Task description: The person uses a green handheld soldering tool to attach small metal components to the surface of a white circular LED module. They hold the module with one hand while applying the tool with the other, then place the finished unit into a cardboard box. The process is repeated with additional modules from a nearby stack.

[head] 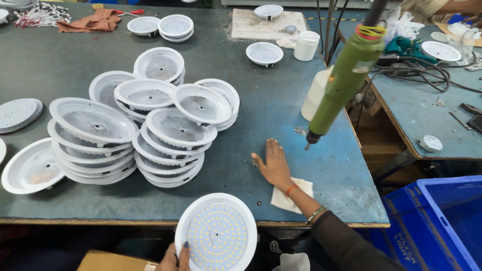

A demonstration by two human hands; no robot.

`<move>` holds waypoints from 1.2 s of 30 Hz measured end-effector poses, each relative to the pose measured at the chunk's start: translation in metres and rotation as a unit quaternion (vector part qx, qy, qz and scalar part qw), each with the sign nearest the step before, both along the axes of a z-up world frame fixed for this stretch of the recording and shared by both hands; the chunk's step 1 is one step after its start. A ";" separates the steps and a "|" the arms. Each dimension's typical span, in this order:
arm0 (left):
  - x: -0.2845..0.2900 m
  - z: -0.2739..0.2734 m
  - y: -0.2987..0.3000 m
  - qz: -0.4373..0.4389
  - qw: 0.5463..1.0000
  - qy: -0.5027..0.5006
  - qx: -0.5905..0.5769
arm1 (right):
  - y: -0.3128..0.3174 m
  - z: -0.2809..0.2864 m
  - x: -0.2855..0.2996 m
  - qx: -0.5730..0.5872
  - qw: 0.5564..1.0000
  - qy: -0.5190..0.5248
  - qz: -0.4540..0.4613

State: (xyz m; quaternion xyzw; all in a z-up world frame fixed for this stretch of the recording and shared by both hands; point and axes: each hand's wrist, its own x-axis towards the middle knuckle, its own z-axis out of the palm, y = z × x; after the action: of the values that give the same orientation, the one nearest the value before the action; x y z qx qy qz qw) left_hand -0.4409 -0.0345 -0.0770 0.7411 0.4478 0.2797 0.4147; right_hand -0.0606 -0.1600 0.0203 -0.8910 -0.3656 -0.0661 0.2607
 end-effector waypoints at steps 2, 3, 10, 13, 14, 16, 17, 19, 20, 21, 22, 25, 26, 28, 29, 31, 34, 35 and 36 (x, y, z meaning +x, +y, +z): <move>0.005 -0.017 0.004 -0.011 0.999 -0.038 -0.014 | 0.019 0.012 -0.009 0.022 0.999 0.016 0.027; 0.007 -0.024 0.010 -0.023 1.000 -0.004 -0.010 | 0.026 0.018 -0.013 0.047 0.997 0.030 0.049; 0.024 -0.092 0.037 -0.028 0.999 -0.004 -0.021 | -0.027 0.060 -0.037 0.003 0.993 -0.014 0.114; 0.025 -0.106 0.049 -0.007 0.998 -0.065 -0.024 | -0.082 0.057 -0.052 -0.071 0.994 0.001 0.083; 0.026 -0.108 0.045 0.007 0.998 -0.053 -0.046 | -0.098 0.054 -0.055 -0.079 0.993 -0.015 0.082; 0.027 -0.100 0.036 -0.012 0.997 -0.060 -0.053 | -0.116 0.047 -0.060 -0.005 0.993 -0.051 0.105; 0.030 -0.088 0.028 -0.001 0.997 -0.057 -0.057 | -0.120 0.044 -0.059 0.034 0.990 -0.067 0.118; 0.035 -0.055 0.009 0.026 0.995 -0.064 -0.070 | -0.122 0.040 -0.057 0.087 0.989 0.012 0.118; 0.042 -0.035 -0.003 0.028 0.994 -0.077 -0.076 | -0.125 0.039 -0.056 0.114 0.986 0.053 0.110; 0.052 -0.016 -0.015 0.029 0.993 -0.086 -0.081 | -0.127 0.040 -0.051 0.144 0.982 0.027 0.121; 0.061 0.003 -0.028 0.020 0.992 -0.089 -0.086 | -0.132 0.042 -0.047 0.173 0.977 0.001 0.126; 0.092 0.052 -0.045 -0.005 0.990 -0.085 -0.114 | -0.158 0.049 -0.030 0.213 0.973 -0.020 0.084; 0.103 0.061 -0.053 -0.010 0.988 -0.084 -0.131 | -0.170 0.050 -0.023 0.216 0.974 -0.016 0.061; 0.128 0.074 -0.065 -0.059 0.973 -0.128 -0.185 | -0.188 0.050 -0.006 0.181 0.982 -0.033 0.051; 0.141 0.078 -0.071 -0.081 0.962 -0.150 -0.212 | -0.195 0.051 0.002 0.163 0.985 -0.042 0.047; 0.163 0.085 -0.086 -0.106 0.964 -0.119 -0.215 | -0.206 0.054 0.017 0.114 0.986 -0.050 0.110; 0.193 0.098 -0.106 -0.141 0.971 -0.018 -0.194 | -0.213 0.078 0.037 0.171 0.978 0.013 0.123; 0.202 0.102 -0.112 -0.153 0.971 0.023 -0.182 | -0.210 0.092 0.041 0.209 0.970 0.046 0.114; 0.208 0.106 -0.120 -0.150 0.974 0.027 -0.165 | -0.208 0.107 0.043 0.292 0.938 0.127 0.138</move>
State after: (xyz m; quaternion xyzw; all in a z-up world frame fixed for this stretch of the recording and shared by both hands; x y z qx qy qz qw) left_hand -0.2326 -0.1543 0.0293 0.7286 0.3821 0.1169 0.5563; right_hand -0.0176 -0.3685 0.1278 -0.7175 -0.4132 -0.0194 0.5604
